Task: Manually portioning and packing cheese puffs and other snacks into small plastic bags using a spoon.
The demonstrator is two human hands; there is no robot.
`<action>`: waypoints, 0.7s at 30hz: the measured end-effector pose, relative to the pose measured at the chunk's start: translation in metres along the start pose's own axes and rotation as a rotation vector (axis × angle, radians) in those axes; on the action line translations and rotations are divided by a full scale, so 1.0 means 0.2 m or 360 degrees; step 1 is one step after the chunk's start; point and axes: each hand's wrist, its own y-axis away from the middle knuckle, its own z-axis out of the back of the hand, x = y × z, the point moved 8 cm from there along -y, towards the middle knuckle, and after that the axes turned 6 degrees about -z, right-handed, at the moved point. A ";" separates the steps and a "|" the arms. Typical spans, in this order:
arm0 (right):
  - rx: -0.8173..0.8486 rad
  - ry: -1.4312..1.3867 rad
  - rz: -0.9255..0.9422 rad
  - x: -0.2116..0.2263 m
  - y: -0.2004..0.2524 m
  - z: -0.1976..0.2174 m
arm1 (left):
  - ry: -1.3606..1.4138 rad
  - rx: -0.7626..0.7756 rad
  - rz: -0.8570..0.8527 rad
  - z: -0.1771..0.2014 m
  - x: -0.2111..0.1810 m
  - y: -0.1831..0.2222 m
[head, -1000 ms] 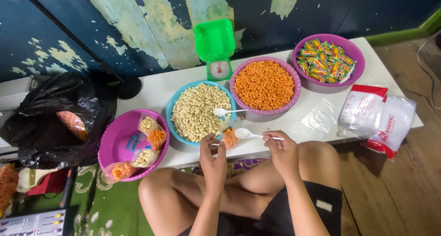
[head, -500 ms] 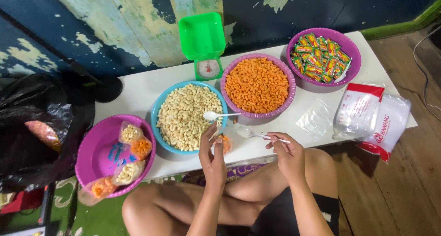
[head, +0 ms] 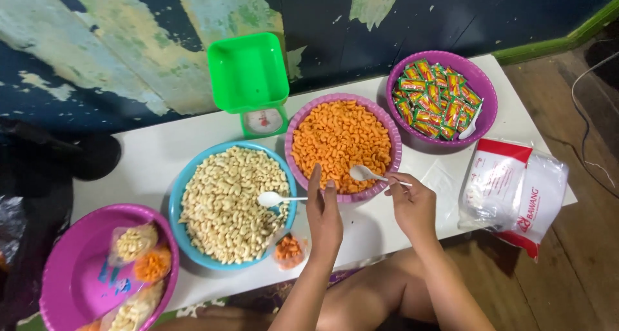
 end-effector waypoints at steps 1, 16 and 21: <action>-0.0001 0.0007 -0.0012 0.00 -0.02 -0.02 | -0.0001 0.0002 0.0013 -0.01 0.01 -0.02; 0.0033 0.0014 0.0016 -0.16 -0.11 -0.23 | 0.0001 -0.0115 0.0054 0.06 0.07 -0.12; 0.0041 -0.0561 -0.0393 -0.38 -0.17 -0.22 | 0.0011 -0.0102 0.0039 0.05 0.06 -0.11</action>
